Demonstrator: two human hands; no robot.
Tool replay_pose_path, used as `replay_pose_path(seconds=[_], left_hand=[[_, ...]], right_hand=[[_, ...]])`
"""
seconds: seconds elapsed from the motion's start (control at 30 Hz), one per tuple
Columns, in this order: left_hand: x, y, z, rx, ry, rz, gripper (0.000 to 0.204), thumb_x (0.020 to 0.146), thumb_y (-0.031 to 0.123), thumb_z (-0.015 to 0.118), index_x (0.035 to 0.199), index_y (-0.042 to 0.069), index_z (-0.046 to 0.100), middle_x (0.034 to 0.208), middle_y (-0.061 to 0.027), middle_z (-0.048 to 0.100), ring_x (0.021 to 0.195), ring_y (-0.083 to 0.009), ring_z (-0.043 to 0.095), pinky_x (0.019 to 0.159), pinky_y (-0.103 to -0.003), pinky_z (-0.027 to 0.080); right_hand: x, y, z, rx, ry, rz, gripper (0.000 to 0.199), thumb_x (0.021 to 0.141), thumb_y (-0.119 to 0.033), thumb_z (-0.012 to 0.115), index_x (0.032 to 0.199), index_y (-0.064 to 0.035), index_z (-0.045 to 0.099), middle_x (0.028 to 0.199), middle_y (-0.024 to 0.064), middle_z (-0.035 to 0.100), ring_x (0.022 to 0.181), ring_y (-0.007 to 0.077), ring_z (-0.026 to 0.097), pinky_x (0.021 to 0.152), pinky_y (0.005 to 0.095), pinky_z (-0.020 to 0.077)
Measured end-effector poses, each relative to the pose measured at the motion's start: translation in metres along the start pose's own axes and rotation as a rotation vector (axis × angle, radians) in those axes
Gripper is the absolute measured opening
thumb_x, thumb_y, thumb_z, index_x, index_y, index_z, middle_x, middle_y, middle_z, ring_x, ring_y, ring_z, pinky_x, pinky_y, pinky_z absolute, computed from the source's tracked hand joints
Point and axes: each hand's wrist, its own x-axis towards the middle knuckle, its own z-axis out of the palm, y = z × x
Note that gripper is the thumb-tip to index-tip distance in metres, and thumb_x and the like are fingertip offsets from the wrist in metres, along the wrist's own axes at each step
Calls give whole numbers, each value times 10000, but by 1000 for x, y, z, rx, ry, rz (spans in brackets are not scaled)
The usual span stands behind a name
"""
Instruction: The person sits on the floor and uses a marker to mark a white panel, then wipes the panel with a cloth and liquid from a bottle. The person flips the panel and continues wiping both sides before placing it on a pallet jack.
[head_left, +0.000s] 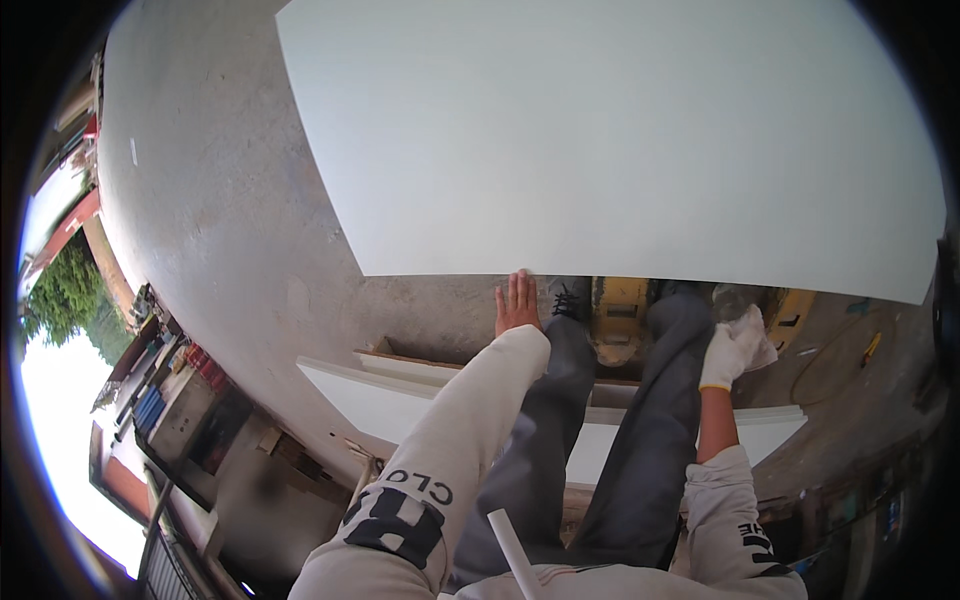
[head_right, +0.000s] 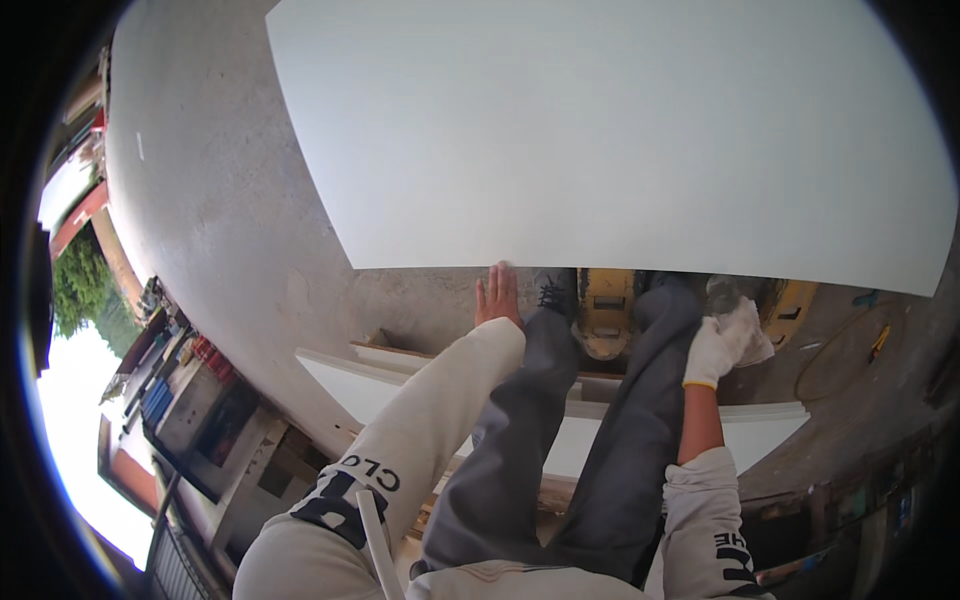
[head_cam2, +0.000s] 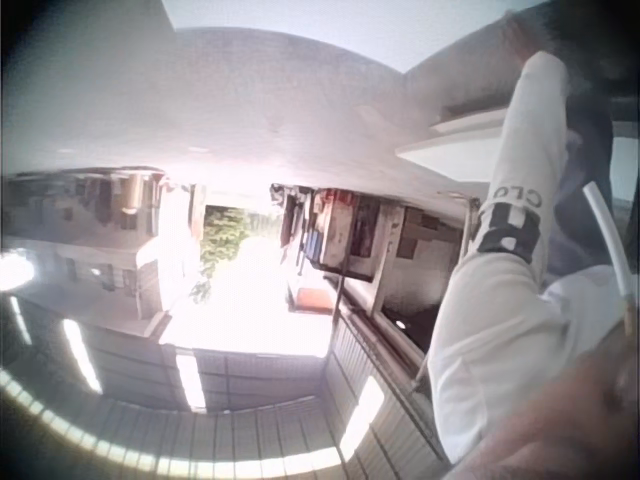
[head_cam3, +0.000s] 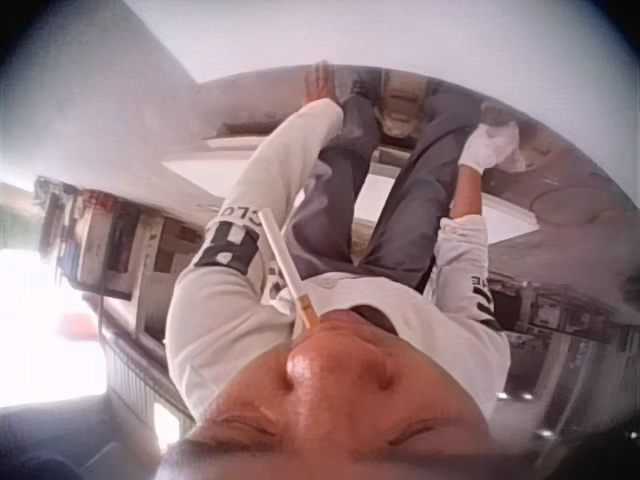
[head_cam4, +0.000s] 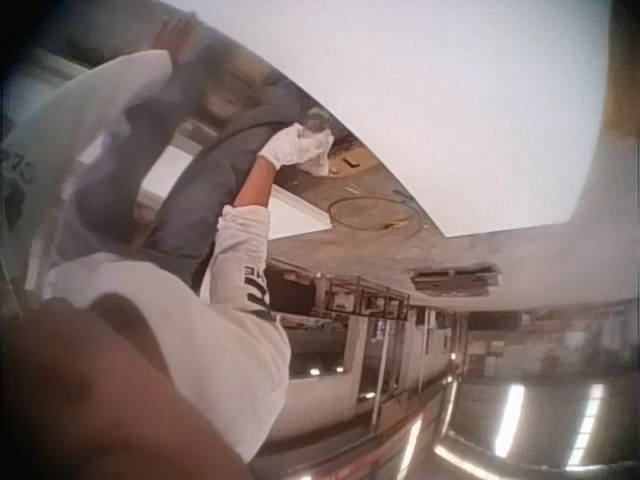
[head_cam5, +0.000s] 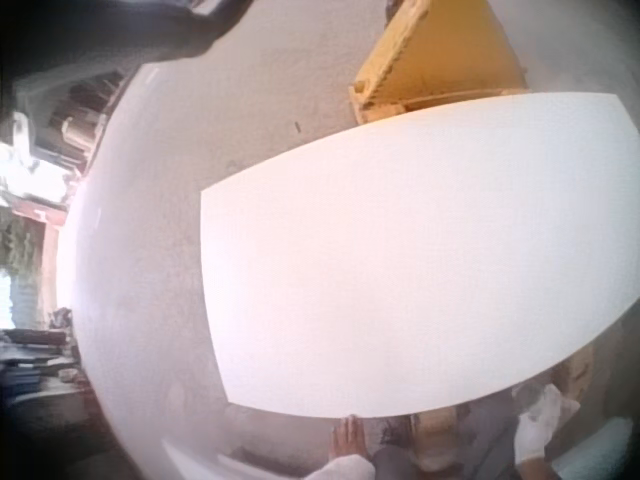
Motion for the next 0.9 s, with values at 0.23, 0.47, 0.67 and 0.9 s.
replay_pose_path(seconds=[0.23, 0.47, 0.67, 0.9], left_hand=[[4, -3, 7, -117, 47, 69, 820, 880, 123, 520, 1609, 39, 154, 1704, -129, 32, 1579, -257, 2, 1263, -517, 22], [-12, 1, 18, -203, -31, 119, 718, 921, 181, 531, 1566, 13, 265, 1678, -163, 161, 1567, -288, 106, 1257, -513, 113], [-44, 44, 22, -317, 1, 195, 674, 919, 212, 556, 1521, 2, 337, 1619, -190, 303, 1503, -318, 290, 1215, -491, 231], [-103, 126, -49, -394, 106, 741, 952, 814, 200, 734, 1580, 21, 199, 1637, -171, 266, 1518, -328, 241, 1222, -473, 213]], right_hand=[[9, 66, 3, -418, -214, 414, 893, 789, -340, 755, 1560, -212, 324, 1582, 210, 301, 1391, 430, 415, 1111, 506, 405], [-2, 66, 12, -379, -184, 414, 785, 834, -258, 733, 1531, -248, 373, 1478, 168, 410, 1294, 391, 524, 1052, 490, 465], [13, 83, -29, -319, -309, 140, 593, 868, -94, 664, 1427, -200, 496, 1321, 196, 516, 1098, 410, 642, 922, 491, 543], [-11, -3, -169, -328, -526, -302, 517, 740, -89, 713, 1241, -189, 636, 1222, 148, 567, 1037, 403, 659, 878, 492, 544]])
